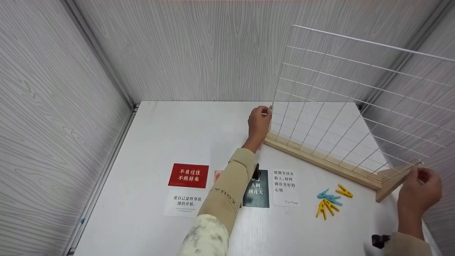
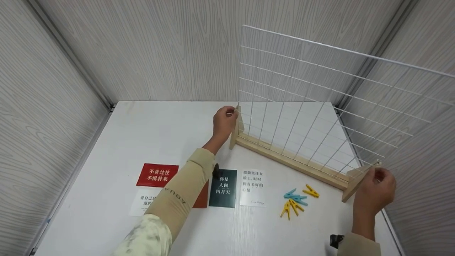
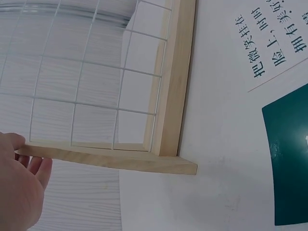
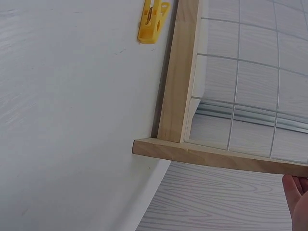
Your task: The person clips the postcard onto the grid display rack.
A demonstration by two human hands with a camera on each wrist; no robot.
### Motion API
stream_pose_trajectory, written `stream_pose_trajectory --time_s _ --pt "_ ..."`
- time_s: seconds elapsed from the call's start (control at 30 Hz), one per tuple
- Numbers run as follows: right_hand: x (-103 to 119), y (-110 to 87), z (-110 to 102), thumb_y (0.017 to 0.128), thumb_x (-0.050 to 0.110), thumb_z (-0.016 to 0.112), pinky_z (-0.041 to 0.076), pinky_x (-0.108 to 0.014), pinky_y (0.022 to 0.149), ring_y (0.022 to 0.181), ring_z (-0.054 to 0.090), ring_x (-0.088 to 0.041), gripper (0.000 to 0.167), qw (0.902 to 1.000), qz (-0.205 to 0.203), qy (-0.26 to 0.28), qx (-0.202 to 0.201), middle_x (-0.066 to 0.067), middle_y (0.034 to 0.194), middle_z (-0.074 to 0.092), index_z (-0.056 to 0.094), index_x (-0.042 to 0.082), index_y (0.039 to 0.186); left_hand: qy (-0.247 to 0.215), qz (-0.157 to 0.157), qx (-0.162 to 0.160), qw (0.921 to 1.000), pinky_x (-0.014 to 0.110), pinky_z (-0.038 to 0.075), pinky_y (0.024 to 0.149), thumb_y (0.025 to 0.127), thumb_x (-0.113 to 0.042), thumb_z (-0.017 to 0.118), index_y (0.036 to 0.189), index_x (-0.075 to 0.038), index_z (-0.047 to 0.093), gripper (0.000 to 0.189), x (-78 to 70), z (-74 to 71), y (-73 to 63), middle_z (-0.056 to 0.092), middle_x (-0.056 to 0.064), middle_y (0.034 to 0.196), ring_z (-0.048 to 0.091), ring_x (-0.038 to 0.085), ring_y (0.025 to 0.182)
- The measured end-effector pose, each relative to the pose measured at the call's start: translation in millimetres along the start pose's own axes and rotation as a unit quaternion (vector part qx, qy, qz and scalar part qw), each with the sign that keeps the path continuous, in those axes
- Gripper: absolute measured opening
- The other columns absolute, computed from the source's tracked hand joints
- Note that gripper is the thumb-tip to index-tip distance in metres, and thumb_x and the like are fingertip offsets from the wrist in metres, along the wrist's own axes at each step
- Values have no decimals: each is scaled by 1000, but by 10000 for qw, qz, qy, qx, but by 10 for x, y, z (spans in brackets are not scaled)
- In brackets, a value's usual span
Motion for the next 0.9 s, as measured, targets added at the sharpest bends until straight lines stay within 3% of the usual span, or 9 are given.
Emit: stream_pose_trajectory --time_s 0.37,0.7,0.9 --pt "14 41 146 99 30 60 45 -17 92 92 49 9 29 9997 -148 198 -27 23 96 53 66 16 124 111 225 -95 9996 21 53 81 102 -21 60 111 -9 69 17 125 -143 -12 67 4 106 66 13 96" --pt "38 45 206 99 32 61 47 -18 94 94 49 8 33 9993 -330 127 87 21 99 55 66 13 126 195 150 -58 9997 23 54 80 102 -21 61 111 -8 68 18 151 -263 -68 67 5 106 66 13 94" --pt "63 44 270 97 29 64 47 -16 91 92 51 8 28 9982 -377 448 91 22 94 53 68 14 120 213 225 -96 9995 21 54 79 102 -22 60 111 -9 69 18 183 -323 -80 67 4 106 66 12 93"
Point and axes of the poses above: each hand's wrist, its own y-axis towards the middle knuckle, its own z-axis out of the palm, x = y × z, the point moved 2 cm from there along y, towards the middle knuckle
